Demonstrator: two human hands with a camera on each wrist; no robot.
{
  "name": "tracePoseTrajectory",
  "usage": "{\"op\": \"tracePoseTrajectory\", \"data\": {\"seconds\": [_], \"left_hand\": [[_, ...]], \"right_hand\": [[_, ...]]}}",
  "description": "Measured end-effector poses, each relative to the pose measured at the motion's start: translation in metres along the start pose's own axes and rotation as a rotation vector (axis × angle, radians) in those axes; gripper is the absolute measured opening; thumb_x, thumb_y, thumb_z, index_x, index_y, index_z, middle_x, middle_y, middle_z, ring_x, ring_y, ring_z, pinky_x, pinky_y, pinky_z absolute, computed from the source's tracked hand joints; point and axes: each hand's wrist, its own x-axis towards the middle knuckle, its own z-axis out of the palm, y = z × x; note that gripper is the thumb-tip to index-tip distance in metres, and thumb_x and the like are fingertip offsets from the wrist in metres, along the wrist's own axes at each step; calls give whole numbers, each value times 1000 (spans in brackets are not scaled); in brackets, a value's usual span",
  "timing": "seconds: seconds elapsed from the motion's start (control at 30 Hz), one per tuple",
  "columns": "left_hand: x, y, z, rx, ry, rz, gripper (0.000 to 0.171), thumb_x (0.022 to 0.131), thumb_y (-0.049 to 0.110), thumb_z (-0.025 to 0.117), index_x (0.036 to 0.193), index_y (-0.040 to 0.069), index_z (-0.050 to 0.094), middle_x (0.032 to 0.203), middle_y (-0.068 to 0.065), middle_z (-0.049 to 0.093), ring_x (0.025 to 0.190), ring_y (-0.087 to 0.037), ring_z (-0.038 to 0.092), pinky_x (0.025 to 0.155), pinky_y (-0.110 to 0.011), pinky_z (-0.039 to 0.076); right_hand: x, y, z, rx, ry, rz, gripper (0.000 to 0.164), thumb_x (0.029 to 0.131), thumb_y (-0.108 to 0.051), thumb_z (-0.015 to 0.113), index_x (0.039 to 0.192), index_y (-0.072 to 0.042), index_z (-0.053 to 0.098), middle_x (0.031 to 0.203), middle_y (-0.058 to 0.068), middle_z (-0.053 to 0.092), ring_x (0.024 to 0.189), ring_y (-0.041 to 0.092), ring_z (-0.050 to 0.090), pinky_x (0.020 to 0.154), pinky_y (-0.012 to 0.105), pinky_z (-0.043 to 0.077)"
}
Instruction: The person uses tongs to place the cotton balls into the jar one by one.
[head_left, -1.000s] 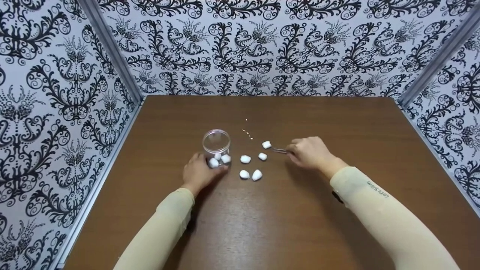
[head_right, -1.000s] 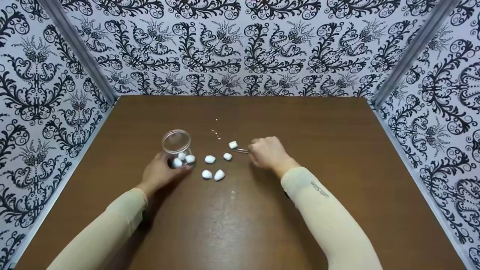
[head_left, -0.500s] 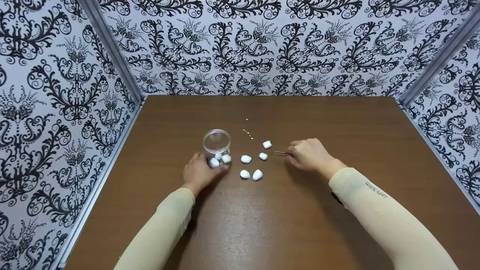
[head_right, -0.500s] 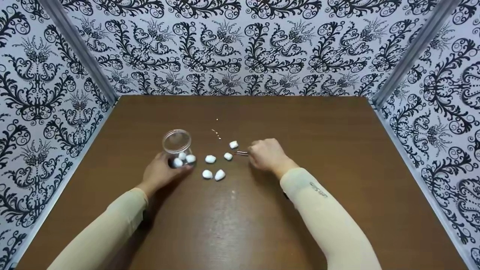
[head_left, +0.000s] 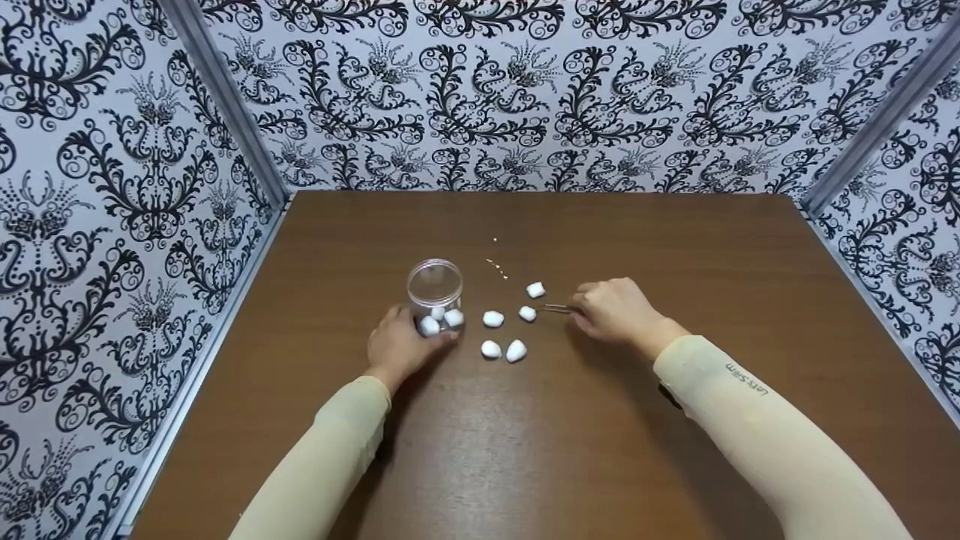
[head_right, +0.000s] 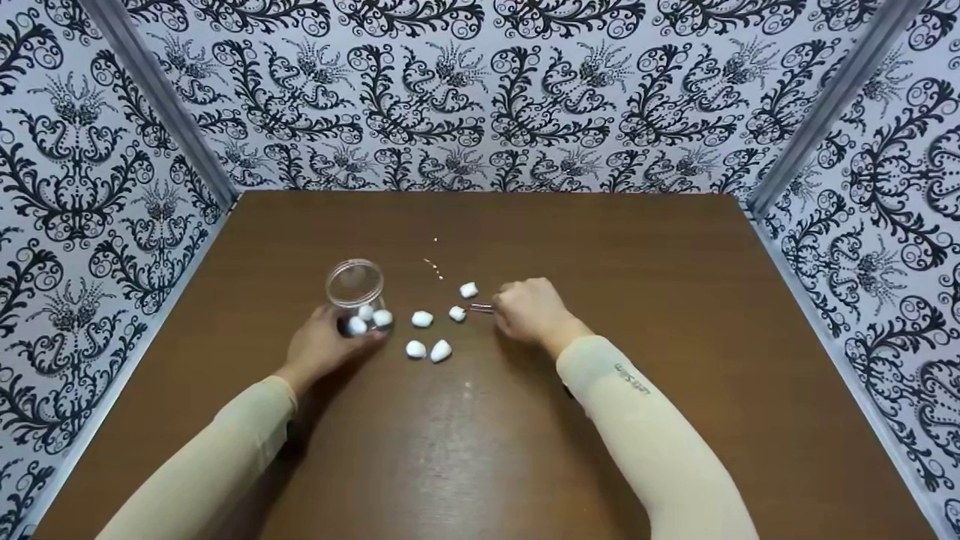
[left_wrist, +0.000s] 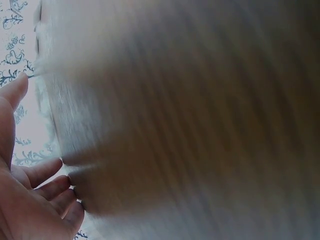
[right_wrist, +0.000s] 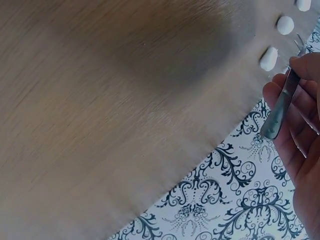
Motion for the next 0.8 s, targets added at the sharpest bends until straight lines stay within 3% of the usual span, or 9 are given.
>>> {"op": "tracePoseTrajectory", "data": {"seconds": [0.4, 0.8], "left_hand": [[0, -2, 1, 7, -31, 6, 89, 74, 67, 75, 133, 3, 58, 132, -12, 56, 124, -32, 51, 102, -53, 37], [1, -3, 2, 5, -10, 6, 88, 73, 66, 76, 132, 3, 59, 128, -13, 58, 121, -33, 53, 101, -52, 39]], "right_hand": [[5, -5, 7, 36, -17, -10, 9, 86, -23, 75, 84, -14, 73, 73, -1, 60, 56, 20, 57, 48, 45, 46], [7, -7, 9, 27, -52, -5, 8, 85, -21, 76, 82, -14, 72, 72, 0, 60, 57, 23, 58, 50, 47, 46]]}}
